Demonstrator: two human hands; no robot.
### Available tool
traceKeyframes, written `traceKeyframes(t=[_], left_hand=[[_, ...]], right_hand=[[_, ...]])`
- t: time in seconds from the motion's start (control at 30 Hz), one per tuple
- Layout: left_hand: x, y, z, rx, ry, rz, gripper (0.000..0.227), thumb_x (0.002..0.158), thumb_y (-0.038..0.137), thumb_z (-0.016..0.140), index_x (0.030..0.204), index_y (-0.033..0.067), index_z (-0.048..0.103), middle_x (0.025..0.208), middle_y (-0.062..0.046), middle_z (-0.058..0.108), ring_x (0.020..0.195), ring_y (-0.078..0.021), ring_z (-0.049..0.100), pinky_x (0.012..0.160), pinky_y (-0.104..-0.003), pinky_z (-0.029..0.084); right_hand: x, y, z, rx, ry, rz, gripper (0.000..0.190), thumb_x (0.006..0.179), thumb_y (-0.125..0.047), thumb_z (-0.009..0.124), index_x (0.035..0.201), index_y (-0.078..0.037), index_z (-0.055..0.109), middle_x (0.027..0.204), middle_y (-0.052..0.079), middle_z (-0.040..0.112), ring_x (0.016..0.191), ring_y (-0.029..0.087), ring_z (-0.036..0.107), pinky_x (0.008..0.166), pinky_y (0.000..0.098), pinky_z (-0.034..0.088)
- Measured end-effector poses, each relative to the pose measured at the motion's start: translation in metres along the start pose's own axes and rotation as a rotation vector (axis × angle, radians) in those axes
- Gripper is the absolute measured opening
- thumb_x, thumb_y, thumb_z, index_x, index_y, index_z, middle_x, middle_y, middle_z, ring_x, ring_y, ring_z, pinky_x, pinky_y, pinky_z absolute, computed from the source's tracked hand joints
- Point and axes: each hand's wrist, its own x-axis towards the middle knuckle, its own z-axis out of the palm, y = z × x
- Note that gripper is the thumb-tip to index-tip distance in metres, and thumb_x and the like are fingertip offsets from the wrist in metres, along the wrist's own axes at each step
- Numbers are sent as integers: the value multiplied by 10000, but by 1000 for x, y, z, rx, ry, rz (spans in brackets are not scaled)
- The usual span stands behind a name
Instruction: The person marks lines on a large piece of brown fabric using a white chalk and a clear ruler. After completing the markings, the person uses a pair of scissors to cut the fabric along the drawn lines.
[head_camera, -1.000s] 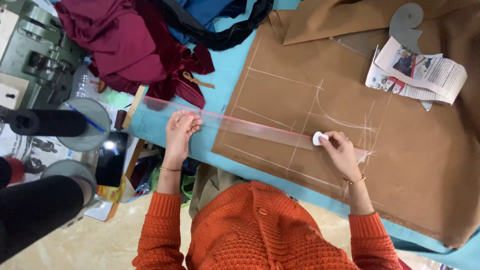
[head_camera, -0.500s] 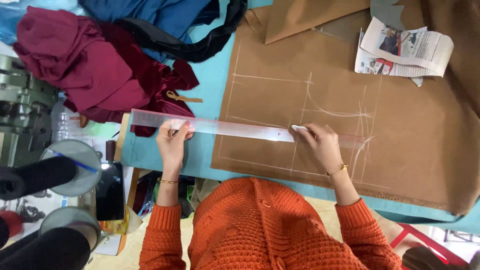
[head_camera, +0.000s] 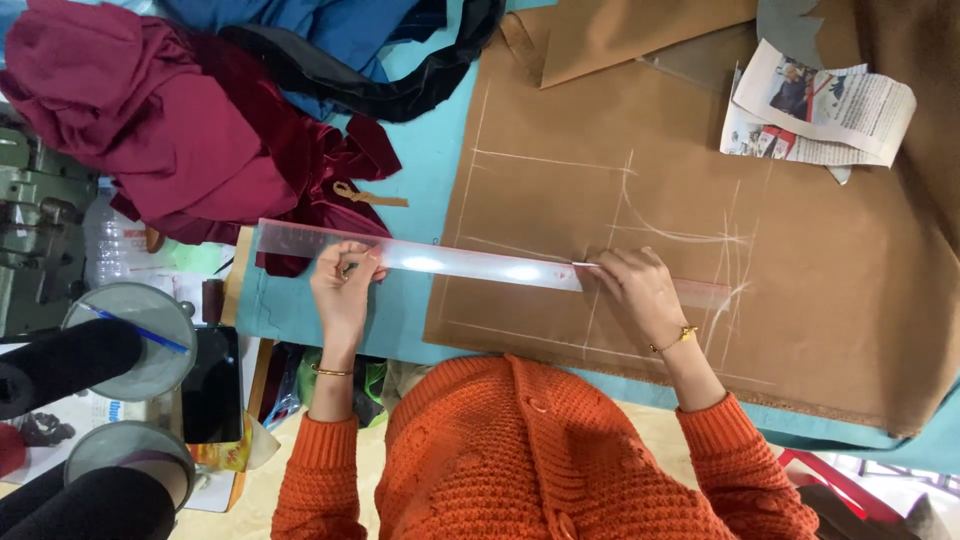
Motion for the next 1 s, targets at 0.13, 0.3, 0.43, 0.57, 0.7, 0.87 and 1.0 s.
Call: traceKeyframes(t=[0.13, 0.3, 0.43, 0.57, 0.7, 0.87, 1.0], left_hand=[[-3, 7, 2, 37, -4, 14, 143, 919, 4, 756, 1005, -23, 645, 827, -144, 707, 693, -173, 737, 657, -284, 661], [-4, 8, 7, 43, -15, 44, 150, 910, -28, 744, 1010, -25, 632, 838, -132, 711, 703, -132, 721, 672, -243, 643], [-7, 13, 10, 36, 7, 36, 128, 917, -27, 730, 1003, -27, 635, 841, -135, 716, 715, -143, 733, 668, -240, 642], [-7, 13, 12, 61, 30, 40, 92, 921, -40, 707, 974, -42, 632, 820, -152, 707, 711, -162, 740, 653, -246, 645], [-6, 11, 14, 123, 50, 55, 76, 929, -18, 708, 964, -41, 644, 785, -150, 706, 682, -167, 742, 627, -260, 643], [-7, 15, 16, 140, 54, 64, 77, 935, -22, 712, 945, -49, 640, 768, -160, 703, 675, -178, 740, 624, -275, 633], [-4, 8, 10, 84, 32, 28, 100, 929, -4, 723, 946, -37, 630, 772, -149, 697, 673, -154, 722, 626, -269, 633]], right_hand=[[-1, 3, 0, -50, -17, -24, 125, 1000, -303, 650, 971, -189, 692, 881, 24, 737, 903, 240, 725, 862, 372, 533], [0, 5, 7, 8, -30, -5, 111, 1016, -292, 637, 980, -198, 685, 881, 24, 734, 918, 239, 729, 870, 366, 542], [20, -19, -6, 14, -33, -5, 114, 1017, -308, 637, 967, -213, 675, 887, 16, 741, 917, 236, 732, 870, 368, 551], [45, -42, -6, 129, -71, -64, 95, 993, -230, 656, 921, -168, 661, 842, 87, 734, 877, 301, 734, 822, 406, 559], [83, -94, -9, 336, -22, -105, 91, 1003, -216, 655, 952, -146, 682, 799, 101, 724, 814, 322, 725, 755, 444, 569], [126, -136, 41, 559, 11, -72, 69, 996, -231, 676, 961, -174, 695, 766, 70, 716, 785, 288, 726, 754, 393, 579], [139, -155, 15, 832, 106, 149, 14, 989, -199, 694, 987, -195, 707, 714, -17, 742, 721, 147, 757, 743, 301, 590]])
